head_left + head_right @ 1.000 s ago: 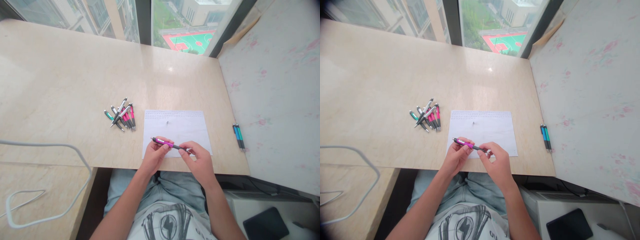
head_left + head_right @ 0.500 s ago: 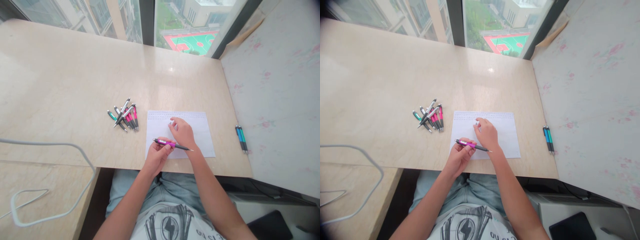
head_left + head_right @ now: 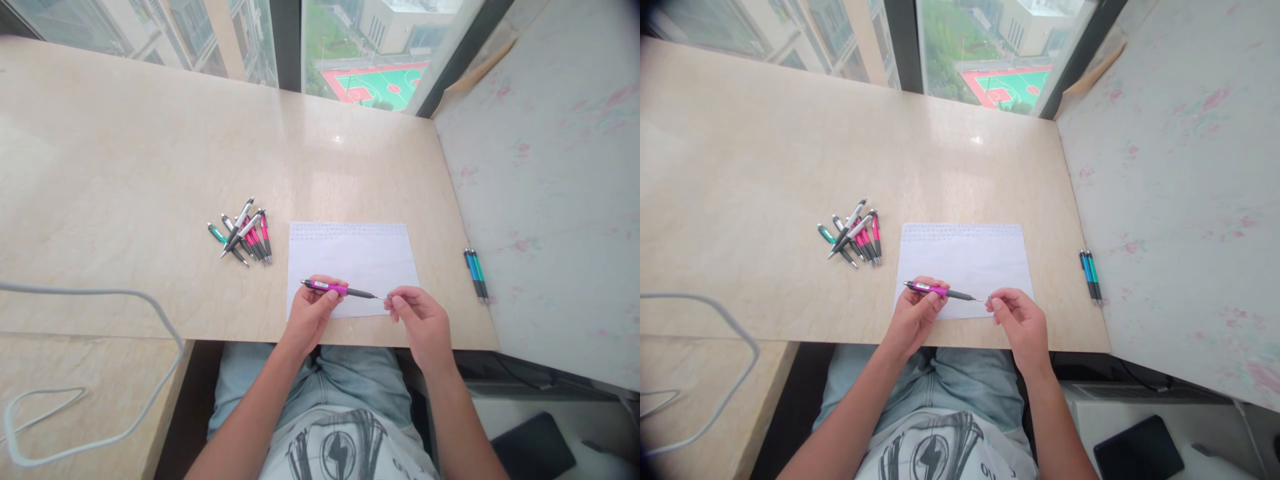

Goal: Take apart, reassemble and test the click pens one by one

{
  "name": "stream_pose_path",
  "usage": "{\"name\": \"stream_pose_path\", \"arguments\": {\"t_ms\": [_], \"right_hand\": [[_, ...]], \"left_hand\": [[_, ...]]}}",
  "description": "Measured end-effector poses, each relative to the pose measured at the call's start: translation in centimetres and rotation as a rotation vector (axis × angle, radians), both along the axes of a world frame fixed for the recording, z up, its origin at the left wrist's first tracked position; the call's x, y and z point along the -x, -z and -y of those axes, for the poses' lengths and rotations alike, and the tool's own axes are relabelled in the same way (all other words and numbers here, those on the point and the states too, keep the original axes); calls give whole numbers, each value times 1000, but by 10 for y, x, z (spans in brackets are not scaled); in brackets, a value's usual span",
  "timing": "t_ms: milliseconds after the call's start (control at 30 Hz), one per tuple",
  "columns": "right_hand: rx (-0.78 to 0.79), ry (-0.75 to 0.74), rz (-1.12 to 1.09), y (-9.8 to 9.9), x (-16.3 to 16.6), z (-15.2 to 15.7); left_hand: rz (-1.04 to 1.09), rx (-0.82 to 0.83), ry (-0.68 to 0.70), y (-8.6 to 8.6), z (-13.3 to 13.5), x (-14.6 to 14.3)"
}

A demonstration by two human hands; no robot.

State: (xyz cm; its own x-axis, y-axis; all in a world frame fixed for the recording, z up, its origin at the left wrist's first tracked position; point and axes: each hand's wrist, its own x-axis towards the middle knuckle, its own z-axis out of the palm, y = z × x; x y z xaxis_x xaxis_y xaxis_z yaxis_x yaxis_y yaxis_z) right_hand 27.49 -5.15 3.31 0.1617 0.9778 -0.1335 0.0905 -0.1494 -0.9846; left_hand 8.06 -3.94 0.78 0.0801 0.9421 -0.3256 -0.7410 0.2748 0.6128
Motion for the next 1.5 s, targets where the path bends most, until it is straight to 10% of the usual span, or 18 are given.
{"name": "stream_pose_path", "arguments": {"t_ms": [867,1500], "right_hand": [[-152,-187,450,-22,20,-1],[-51,-163,166,-19,25,-6]], "left_hand": [[-104,-25,27,-2,0,0],[-100,11,3,-1,0,-3]]}}
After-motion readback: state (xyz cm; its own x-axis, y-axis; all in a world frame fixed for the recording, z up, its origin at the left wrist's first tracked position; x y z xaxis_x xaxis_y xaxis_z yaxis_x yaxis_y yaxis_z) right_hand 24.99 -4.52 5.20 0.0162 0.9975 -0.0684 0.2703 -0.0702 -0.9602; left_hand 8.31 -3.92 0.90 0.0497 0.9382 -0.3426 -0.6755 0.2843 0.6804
